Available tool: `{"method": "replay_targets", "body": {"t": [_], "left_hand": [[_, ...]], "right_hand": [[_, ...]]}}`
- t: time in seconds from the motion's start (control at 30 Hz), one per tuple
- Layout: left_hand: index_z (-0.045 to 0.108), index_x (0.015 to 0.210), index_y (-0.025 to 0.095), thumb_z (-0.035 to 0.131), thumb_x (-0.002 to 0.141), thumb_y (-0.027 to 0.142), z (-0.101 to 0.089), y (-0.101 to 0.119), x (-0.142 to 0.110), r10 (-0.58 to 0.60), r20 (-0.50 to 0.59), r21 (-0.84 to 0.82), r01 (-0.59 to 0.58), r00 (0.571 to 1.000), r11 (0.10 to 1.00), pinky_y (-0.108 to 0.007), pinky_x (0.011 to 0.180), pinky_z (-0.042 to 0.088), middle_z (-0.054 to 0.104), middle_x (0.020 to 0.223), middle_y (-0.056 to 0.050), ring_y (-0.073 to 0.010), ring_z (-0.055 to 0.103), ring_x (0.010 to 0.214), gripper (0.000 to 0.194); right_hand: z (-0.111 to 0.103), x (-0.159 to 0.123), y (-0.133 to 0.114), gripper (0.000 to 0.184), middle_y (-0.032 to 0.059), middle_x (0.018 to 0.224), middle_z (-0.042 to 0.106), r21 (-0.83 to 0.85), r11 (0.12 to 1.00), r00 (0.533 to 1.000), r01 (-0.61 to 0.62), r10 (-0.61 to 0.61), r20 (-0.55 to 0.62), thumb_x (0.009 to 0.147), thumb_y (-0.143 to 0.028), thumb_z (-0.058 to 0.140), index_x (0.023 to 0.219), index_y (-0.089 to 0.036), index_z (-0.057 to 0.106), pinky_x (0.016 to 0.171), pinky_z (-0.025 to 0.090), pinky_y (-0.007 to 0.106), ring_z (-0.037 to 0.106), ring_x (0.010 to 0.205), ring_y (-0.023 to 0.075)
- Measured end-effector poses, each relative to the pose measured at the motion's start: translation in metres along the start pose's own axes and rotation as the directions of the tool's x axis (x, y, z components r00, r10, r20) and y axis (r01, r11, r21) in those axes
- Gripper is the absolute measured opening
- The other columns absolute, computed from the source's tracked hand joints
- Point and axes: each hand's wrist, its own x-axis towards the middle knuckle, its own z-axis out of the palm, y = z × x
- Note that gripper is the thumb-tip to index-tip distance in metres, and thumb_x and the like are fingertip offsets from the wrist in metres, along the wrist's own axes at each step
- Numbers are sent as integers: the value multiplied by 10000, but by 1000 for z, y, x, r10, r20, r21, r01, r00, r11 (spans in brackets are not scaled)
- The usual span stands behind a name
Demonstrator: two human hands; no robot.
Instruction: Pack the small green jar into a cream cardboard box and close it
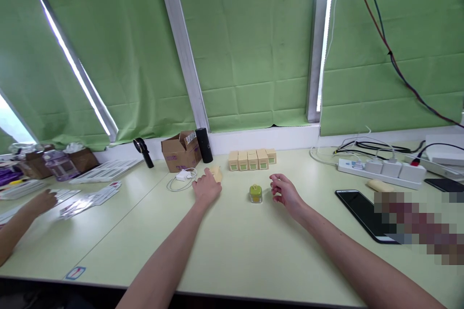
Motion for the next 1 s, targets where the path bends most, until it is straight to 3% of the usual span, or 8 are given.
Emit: {"method": "replay_targets", "body": {"t": [0.13, 0.23, 0.33, 0.43, 0.63, 0.77, 0.9, 1.0], "left_hand": [[357, 1416, 113, 540, 852, 267, -7, 10, -14, 89, -160, 12, -88, 983, 996, -491, 947, 358, 729, 1086, -212, -391, 623, 1139, 612], [358, 1433, 104, 520, 874, 234, -17, 25, -27, 197, -329, -8, -211, 924, 977, -492, 961, 349, 728, 1076, -208, -373, 616, 1154, 596], [369, 1434, 119, 534, 893, 238, -25, 42, -44, 309, -490, -53, -382, 815, 923, -492, 973, 352, 707, 1175, -205, -352, 589, 1212, 578], [389, 1417, 126, 552, 899, 219, -30, 60, -62, 419, -604, -44, -553, 678, 832, -497, 1000, 350, 644, 1320, -219, -334, 579, 1250, 552], [357, 1457, 145, 581, 917, 220, -35, 86, -95, 547, -682, 15, -738, 487, 675, -498, 1024, 341, 633, 1371, -196, -335, 552, 1311, 589], [306, 1492, 184, 566, 908, 156, -32, 91, -103, 591, -686, 24, -798, 425, 602, -504, 1050, 325, 597, 1445, -162, -326, 505, 1368, 639], [236, 1544, 204, 649, 878, 247, -28, 82, -101, 609, -688, -37, -857, 395, 514, -543, 1085, 315, 557, 1479, -177, -371, 402, 1440, 785], [199, 1569, 212, 649, 879, 279, -24, 72, -97, 589, -696, -136, -881, 410, 453, -564, 1096, 339, 504, 1508, -197, -375, 387, 1432, 827]], "right_hand": [[1, -3, -3, 371, -47, 724, 490, -1, 999, 998, 51, -51, 23, 687, -503, 735, 896, -236, 586, 507, 312, 248, 431, 602, 109], [2, -7, -6, 371, -37, 718, 517, -49, 991, 992, 122, -121, 31, 706, -525, 749, 892, -227, 629, 548, 321, 261, 436, 619, 114], [4, -10, -8, 399, 9, 780, 620, -144, 959, 969, 244, -236, 67, 738, -561, 740, 939, -221, 680, 673, 419, 307, 543, 737, 166], [7, -12, -8, 473, 71, 952, 718, -200, 919, 940, 340, -323, 114, 758, -592, 738, 1042, -216, 697, 846, 470, 377, 615, 920, 230], [15, -15, -5, 555, 101, 1203, 711, -252, 860, 895, 444, -411, 176, 815, -558, 719, 1255, -239, 610, 907, 470, 417, 612, 1013, 247], [16, -15, -4, 538, 86, 1147, 698, -215, 860, 884, 462, -428, 188, 812, -542, 729, 1223, -241, 553, 875, 479, 400, 611, 962, 232], [11, -16, -9, 563, 81, 1129, 679, -205, 864, 885, 460, -428, 182, 807, -535, 728, 1239, -247, 508, 830, 487, 382, 589, 981, 237], [9, -21, -15, 553, 78, 1189, 657, -288, 817, 866, 500, -470, 169, 835, -495, 701, 1285, -267, 476, 842, 477, 381, 579, 1042, 246]]}}
